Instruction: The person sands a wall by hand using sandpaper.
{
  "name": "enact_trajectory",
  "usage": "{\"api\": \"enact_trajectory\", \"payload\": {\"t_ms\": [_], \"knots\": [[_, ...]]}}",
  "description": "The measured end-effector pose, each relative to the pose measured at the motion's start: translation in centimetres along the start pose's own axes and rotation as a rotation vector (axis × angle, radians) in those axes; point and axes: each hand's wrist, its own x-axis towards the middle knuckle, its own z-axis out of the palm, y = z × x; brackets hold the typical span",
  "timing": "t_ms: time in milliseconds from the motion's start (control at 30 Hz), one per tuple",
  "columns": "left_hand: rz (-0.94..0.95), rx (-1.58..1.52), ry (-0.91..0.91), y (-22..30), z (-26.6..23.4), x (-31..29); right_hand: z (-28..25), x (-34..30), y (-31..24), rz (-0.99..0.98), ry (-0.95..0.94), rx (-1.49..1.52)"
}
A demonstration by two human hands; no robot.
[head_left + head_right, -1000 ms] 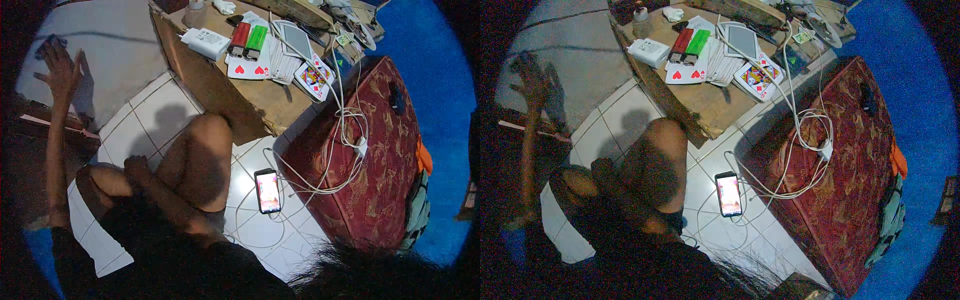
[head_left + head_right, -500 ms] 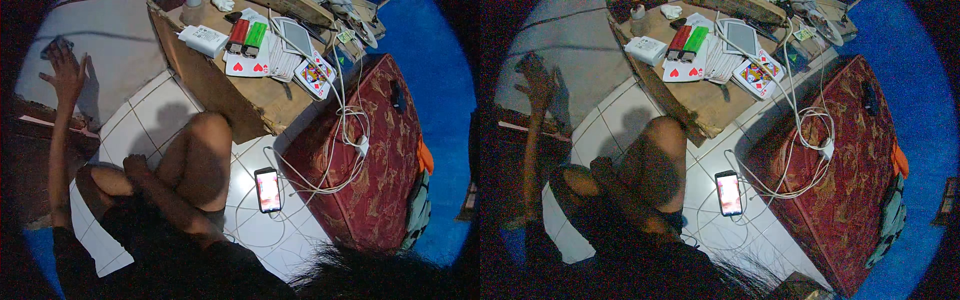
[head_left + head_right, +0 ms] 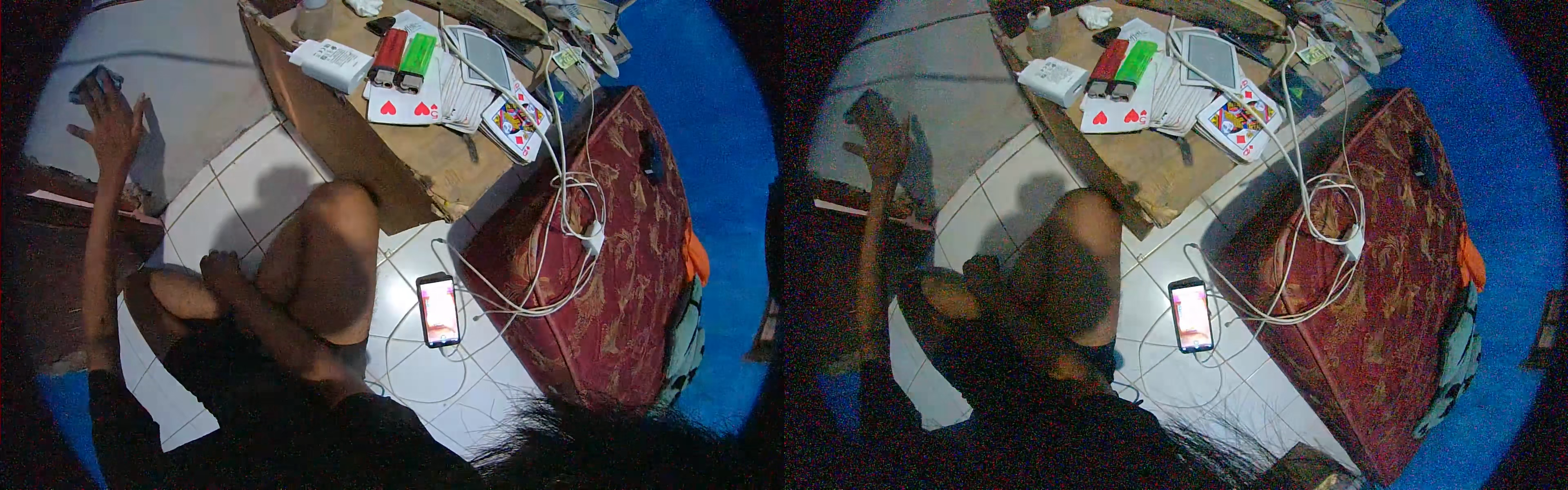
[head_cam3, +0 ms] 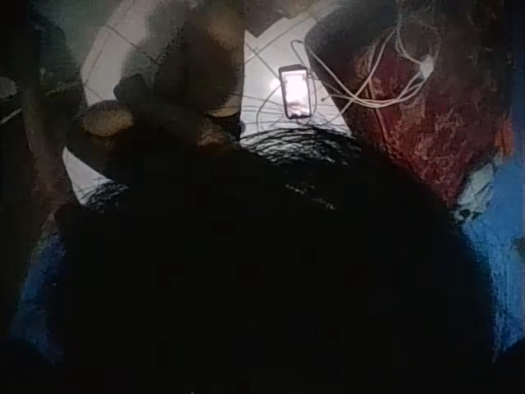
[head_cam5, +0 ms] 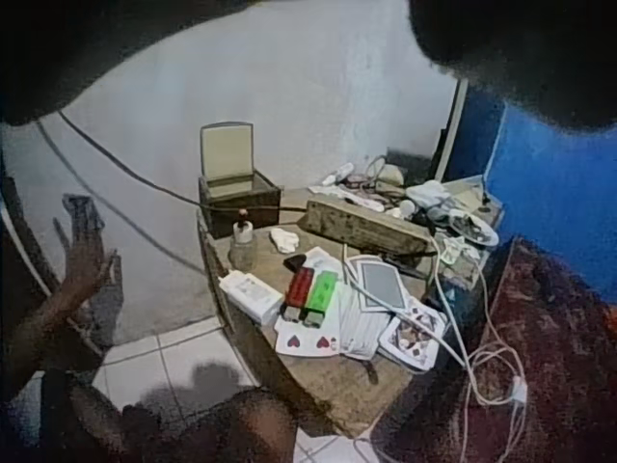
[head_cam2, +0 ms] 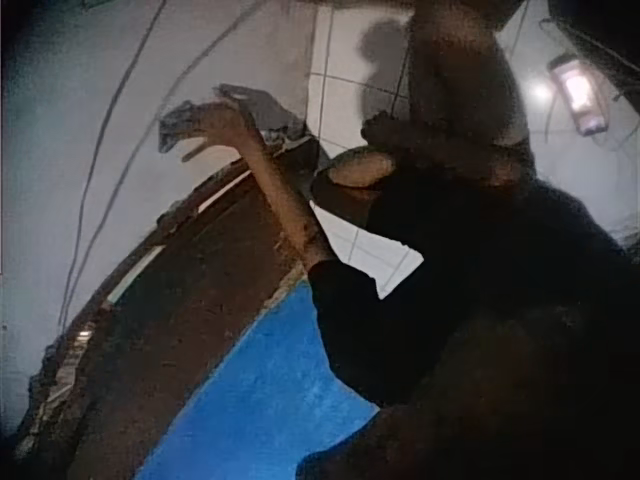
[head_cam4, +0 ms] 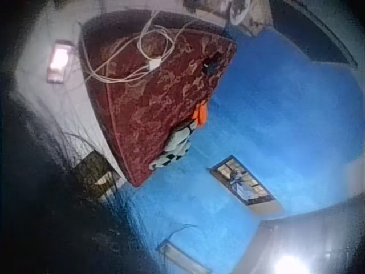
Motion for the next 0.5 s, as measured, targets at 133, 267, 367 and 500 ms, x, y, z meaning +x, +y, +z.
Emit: {"api": "enact_trajectory", "payload": {"t_ms": [133,267,367,500], "knots": [[0.036,-0.031,0.060,-2.1,-0.2,4.3,-1.8,0.5,-1.1,0.045,-0.011,-0.118],[-0.062,0.060,0.109,-6.5,0.1,4.7,-3.4,0.1,-2.8,0.050,-0.160,0.030],[-0.030,0.067,0.119,-4.3,-0.7,5.9,-4.3,0.8,-2.5,0.073,-0.128,0.033],[0.017,-0.049,-0.002,2.5,-1.0,1.0,-5.1,0.9,0.1,0.106,-0.184,0.048]]}}
